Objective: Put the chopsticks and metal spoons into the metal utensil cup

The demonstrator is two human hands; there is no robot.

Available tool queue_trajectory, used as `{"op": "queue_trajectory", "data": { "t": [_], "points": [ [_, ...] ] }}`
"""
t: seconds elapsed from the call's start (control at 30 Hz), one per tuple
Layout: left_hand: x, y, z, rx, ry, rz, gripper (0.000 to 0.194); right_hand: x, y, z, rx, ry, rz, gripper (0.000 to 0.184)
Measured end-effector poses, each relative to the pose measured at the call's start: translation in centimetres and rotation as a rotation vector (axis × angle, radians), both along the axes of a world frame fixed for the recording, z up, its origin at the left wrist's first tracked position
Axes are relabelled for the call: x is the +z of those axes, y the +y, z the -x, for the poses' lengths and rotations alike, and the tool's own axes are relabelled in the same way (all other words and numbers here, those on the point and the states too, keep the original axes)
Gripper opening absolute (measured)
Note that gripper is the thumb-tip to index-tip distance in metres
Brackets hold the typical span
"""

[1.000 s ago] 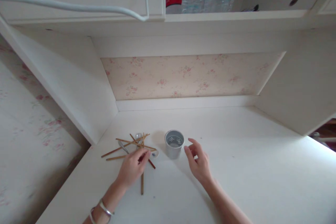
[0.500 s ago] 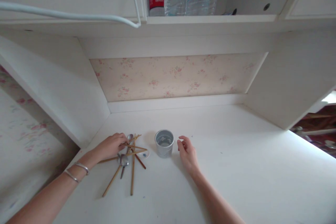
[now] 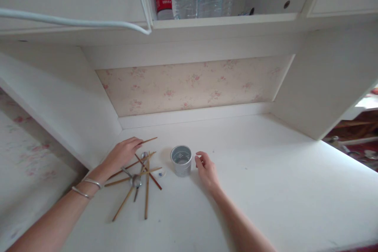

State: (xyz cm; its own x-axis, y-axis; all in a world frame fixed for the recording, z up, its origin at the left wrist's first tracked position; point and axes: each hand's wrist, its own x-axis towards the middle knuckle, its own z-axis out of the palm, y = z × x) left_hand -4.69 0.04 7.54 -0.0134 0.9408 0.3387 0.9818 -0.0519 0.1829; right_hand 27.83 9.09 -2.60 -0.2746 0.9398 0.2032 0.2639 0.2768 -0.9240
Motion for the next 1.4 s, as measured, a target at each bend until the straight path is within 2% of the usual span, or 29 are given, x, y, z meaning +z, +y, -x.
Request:
{"op": "queue_trajectory", "data": {
  "t": [0.13,0.27,0.33,0.4,0.5,0.6,0.77,0.9,1.2,1.4],
  "points": [
    [3.6,0.8,-3.1,0.050,-0.240,-0.236,0.036,0.0,-0.1,0.0,0.006,0.008,0.001,0.037],
    [7.4,1.4,-8.2,0.085,-0.620,-0.182,0.042,-0.3,0.0,0.0,0.004,0.020,-0.002,0.036],
    [8.5,1.8,-10.3,0.058,-0.758,-0.175,0.046,-0.5,0.1,-0.1,-0.001,0.018,-0.001,0.035],
    [8.7,2.5,-11.8,0.001,-0.836,-0.186,0.047,-0.6,0.2,-0.1,-0.008,0.021,0.002,0.034],
    [7.8,3.9,-13.0,-0.060,-0.911,-0.134,0.043,-0.7,0.5,-0.1,-0.018,0.030,0.021,0.033],
    [5.8,5.1,-13.4,-0.062,-0.944,-0.026,0.041,-0.7,0.7,0.0,-0.018,0.033,0.024,0.032],
    [2.1,6.0,-13.1,-0.029,-0.816,0.037,0.045,-0.7,0.8,0.0,-0.010,0.025,0.013,0.031],
    [0.2,6.0,-13.0,0.061,-0.723,0.025,0.049,-0.7,0.8,0.1,-0.007,0.020,0.027,0.032],
    [-1.1,6.2,-13.7,-0.015,-0.640,0.001,0.044,-0.6,0.8,0.2,-0.002,0.002,0.027,0.031],
    [-1.5,6.2,-13.5,-0.026,-0.662,0.036,0.045,-0.7,0.8,0.2,0.002,0.005,0.017,0.032]
  ]
}}
